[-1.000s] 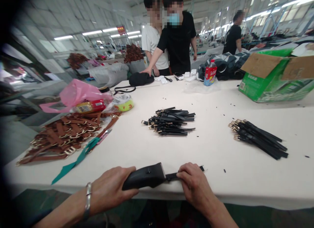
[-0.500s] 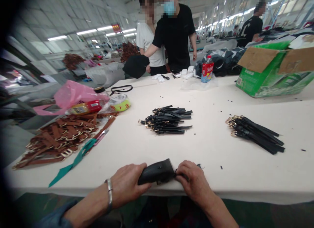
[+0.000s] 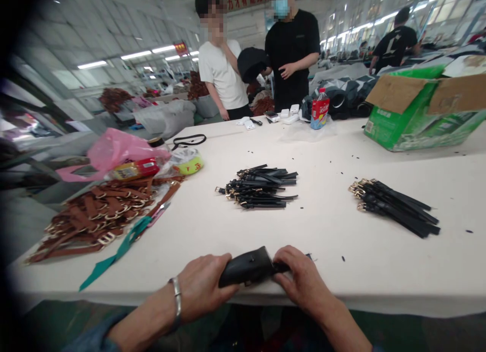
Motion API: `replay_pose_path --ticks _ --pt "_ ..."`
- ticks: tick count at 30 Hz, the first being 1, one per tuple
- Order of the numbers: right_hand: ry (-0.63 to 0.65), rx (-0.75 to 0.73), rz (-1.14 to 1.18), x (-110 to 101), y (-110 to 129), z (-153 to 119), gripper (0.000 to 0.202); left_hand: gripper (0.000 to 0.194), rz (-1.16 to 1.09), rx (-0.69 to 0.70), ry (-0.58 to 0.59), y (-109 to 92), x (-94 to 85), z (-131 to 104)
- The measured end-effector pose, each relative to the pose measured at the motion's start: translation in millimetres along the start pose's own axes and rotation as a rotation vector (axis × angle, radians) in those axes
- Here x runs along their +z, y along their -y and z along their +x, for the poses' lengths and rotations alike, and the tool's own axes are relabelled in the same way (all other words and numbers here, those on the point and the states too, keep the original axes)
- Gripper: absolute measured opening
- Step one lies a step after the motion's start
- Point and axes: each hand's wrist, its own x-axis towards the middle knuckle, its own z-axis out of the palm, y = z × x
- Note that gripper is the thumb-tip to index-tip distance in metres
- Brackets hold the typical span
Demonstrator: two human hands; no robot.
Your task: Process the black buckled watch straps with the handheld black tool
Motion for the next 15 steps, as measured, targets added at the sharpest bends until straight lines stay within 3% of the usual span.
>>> replay_pose_path --ticks 3,9,15 --pt "-0.008 -0.012 -0.050 -2.9 -2.4 -0.5 0.033 0.029 -0.016 -0.008 -0.050 2.0 5.6 1.4" --pt "0.094 0.007 -0.040 -8.2 5.4 2.6 0.027 0.027 -0.087 -0.137 -0.070 35.4 20.0 -15.3" --pt "0.014 0.004 -0.056 -18.0 3.6 3.5 0.021 0.034 -0.189 -0.248 -0.083 56.7 42.0 -35.8"
